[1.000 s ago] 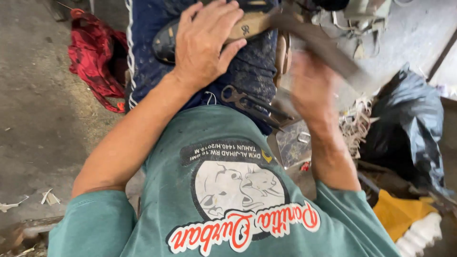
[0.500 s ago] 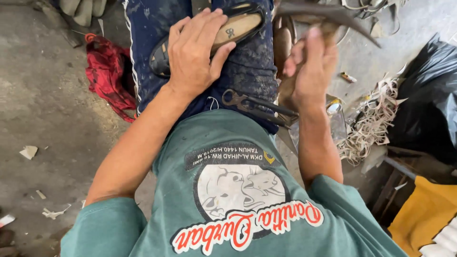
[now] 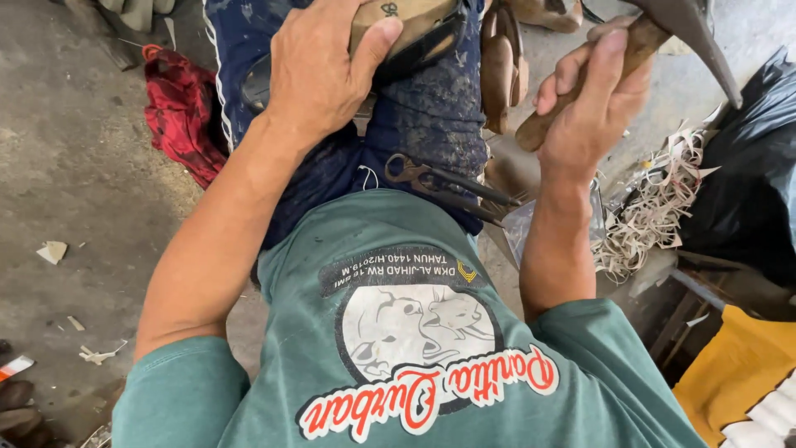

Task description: The person sits on the floor and uses a hammer to repeatedly strike the sole and heel of a black shoe held on their lap. They rotate the shoe to work on different areas and occasionally use pliers to adjust the shoe's components.

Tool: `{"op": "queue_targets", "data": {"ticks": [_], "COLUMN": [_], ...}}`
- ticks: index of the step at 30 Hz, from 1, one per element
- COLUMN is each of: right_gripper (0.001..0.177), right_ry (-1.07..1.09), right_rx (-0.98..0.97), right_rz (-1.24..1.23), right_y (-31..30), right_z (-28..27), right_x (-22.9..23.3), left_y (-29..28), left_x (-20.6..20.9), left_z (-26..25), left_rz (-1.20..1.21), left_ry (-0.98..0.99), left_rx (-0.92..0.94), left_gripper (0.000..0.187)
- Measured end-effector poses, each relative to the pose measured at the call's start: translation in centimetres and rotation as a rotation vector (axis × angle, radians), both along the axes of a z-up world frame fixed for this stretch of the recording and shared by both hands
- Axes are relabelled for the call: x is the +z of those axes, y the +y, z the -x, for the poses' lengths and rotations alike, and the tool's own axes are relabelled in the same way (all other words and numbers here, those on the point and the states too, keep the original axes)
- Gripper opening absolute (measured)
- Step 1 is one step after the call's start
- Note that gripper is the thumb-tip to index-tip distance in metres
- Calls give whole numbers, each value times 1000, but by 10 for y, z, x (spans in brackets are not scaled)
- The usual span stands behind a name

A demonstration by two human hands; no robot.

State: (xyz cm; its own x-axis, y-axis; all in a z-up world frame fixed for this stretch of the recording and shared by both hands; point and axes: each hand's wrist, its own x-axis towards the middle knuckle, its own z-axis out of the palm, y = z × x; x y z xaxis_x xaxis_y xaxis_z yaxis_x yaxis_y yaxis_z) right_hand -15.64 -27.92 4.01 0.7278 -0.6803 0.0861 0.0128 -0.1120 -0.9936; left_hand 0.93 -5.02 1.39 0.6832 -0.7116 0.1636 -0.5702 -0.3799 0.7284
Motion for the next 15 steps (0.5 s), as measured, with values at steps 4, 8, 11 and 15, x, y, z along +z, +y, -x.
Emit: {"op": "queue_targets", "data": {"ticks": [4,8,11,15], "right_gripper": [11,17,14,23], "right_ry": [0,173,-122,252], "right_rx": [111,252,-8,147], "right_rz": [28,185,277,320], "right_y": [15,17,20,32], "right_z": [0,-10,-11,-12], "right_x": [-30,-16,-22,-27], "left_y": [-6,-3,-1,-2], "left_x": [4,3,-2,5], "left_z": [-5,-8,-8,-20], "left_rz": [-108,-127,-133,-132], "left_ry": [89,132,84,132], "left_rx": [17,20,30,1], "left_gripper": [42,42,45,46]}}
